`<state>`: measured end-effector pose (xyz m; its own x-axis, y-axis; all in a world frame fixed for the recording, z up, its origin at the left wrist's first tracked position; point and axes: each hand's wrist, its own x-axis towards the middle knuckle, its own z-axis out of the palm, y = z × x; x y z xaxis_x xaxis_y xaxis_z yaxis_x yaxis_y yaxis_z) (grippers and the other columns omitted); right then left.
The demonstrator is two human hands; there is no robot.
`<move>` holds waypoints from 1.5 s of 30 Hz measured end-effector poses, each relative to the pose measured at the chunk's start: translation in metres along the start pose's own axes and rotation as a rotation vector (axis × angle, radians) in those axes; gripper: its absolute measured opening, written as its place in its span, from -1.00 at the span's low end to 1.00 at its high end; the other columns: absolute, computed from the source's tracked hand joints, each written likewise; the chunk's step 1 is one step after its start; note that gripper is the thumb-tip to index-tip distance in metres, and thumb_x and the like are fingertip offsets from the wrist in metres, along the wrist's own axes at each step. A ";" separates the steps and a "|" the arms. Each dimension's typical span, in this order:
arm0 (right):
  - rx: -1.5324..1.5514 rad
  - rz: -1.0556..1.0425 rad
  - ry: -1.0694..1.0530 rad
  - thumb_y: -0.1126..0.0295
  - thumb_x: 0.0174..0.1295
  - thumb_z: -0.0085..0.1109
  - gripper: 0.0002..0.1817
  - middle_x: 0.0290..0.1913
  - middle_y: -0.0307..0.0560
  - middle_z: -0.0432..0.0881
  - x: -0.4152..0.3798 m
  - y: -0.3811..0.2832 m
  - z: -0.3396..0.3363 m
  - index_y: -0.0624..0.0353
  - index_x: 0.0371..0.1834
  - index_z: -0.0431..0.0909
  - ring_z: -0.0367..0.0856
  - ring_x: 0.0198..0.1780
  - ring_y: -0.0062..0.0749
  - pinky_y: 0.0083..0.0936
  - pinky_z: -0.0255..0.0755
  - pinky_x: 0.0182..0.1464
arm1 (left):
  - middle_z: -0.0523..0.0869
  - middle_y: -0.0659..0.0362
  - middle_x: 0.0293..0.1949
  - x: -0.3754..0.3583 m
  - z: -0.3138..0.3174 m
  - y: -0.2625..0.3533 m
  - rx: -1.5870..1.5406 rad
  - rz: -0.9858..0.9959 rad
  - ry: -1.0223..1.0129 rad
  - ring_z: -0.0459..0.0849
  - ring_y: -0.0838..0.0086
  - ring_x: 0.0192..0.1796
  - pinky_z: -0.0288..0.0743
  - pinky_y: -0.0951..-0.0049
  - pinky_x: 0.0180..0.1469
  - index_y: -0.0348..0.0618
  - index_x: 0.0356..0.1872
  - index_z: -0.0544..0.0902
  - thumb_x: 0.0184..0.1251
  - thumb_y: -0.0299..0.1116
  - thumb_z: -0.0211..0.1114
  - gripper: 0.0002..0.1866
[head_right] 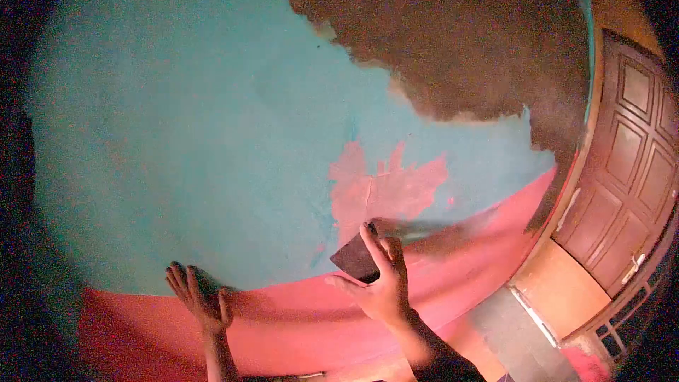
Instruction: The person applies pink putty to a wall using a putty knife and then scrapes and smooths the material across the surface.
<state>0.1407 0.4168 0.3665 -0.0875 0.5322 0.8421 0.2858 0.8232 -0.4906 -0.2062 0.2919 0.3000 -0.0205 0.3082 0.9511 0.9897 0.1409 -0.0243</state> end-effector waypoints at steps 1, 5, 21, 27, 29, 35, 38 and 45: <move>0.072 0.042 -0.004 0.29 -0.02 0.78 0.02 0.10 0.06 0.60 0.002 -0.004 0.000 0.18 0.57 0.44 0.58 0.08 -0.13 -0.21 0.54 0.14 | 0.05 -0.30 0.70 -0.007 -0.004 -0.002 0.010 -0.007 -0.053 -0.08 -0.39 0.72 -0.20 -0.48 0.63 -0.14 0.69 0.19 0.52 0.03 0.23 -0.15; 0.361 0.213 0.079 0.37 0.25 0.55 -0.05 0.04 -0.11 0.52 -0.021 0.005 0.007 0.31 0.67 0.21 0.50 -0.07 -0.39 -0.36 0.48 0.00 | -0.11 -0.28 0.74 -0.027 -0.022 -0.014 0.052 -0.030 -0.227 -0.25 -0.38 0.74 -0.31 -0.49 0.64 -0.05 0.76 0.05 0.50 0.10 0.26 -0.04; 0.357 1.018 0.526 0.15 0.64 0.10 -0.53 0.32 -0.13 0.63 -0.207 0.009 -0.015 0.00 0.52 0.44 0.69 -0.04 -0.48 -0.61 0.60 -0.36 | -0.09 -0.12 0.77 0.108 0.025 0.154 -0.138 0.288 -0.341 -0.18 -0.02 0.80 -0.59 -0.42 0.63 -0.16 0.74 0.11 0.38 0.31 0.31 0.10; 0.356 1.109 0.764 0.04 0.62 0.15 -0.54 -0.01 -0.19 0.72 -0.233 -0.034 -0.016 0.03 0.42 0.54 0.70 -0.15 -0.50 -0.58 0.61 -0.35 | 0.16 -0.02 0.72 0.027 0.046 0.189 -0.396 0.774 -0.875 0.10 0.17 0.74 -0.18 -0.19 0.72 -0.09 0.61 0.40 0.42 0.19 0.33 -0.14; 0.376 1.138 0.794 0.07 0.61 0.16 -0.57 -0.06 -0.20 0.73 -0.233 -0.042 -0.018 0.06 0.37 0.55 0.73 -0.16 -0.46 -0.56 0.62 -0.33 | 0.35 -0.03 0.63 0.008 0.042 0.175 -0.504 0.736 -0.998 0.29 0.22 0.66 -0.05 -0.06 0.72 -0.11 0.55 0.47 0.41 0.15 0.37 -0.19; 0.412 1.121 0.734 0.40 0.48 0.31 -0.67 -0.16 -0.06 0.75 -0.262 -0.007 -0.035 0.19 0.21 0.49 0.80 -0.27 -0.36 -0.49 0.68 -0.33 | 0.81 -0.11 0.12 -0.008 0.000 0.108 -0.906 -0.034 -1.007 0.79 0.10 0.19 0.60 0.07 0.29 -0.23 0.21 0.72 0.34 -0.25 0.56 -0.52; 0.385 1.076 0.675 0.53 0.44 0.27 -0.50 -0.15 0.04 0.75 -0.240 -0.008 -0.035 0.17 0.38 0.31 0.78 -0.37 -0.32 -0.47 0.68 -0.36 | 0.81 -0.11 0.08 -0.008 -0.016 0.052 -0.868 -0.196 -0.441 0.76 -0.03 0.20 0.58 0.00 0.27 -0.32 0.10 0.71 0.36 -0.34 0.51 -0.62; 0.532 0.971 0.687 0.56 0.36 0.30 -0.20 -0.08 0.14 0.69 -0.176 -0.002 -0.007 0.03 0.54 0.01 0.73 -0.38 -0.32 -0.44 0.68 -0.38 | -0.16 -0.16 0.76 0.060 -0.047 -0.043 -0.007 -0.020 -0.056 -0.30 -0.24 0.76 -0.30 -0.47 0.62 -0.08 0.69 0.23 0.50 0.21 0.29 -0.08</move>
<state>0.1624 0.3198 0.2214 0.4888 0.8715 -0.0402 -0.4684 0.2233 -0.8548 -0.2437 0.2605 0.3726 -0.0483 0.3579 0.9325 0.9900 0.1408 -0.0028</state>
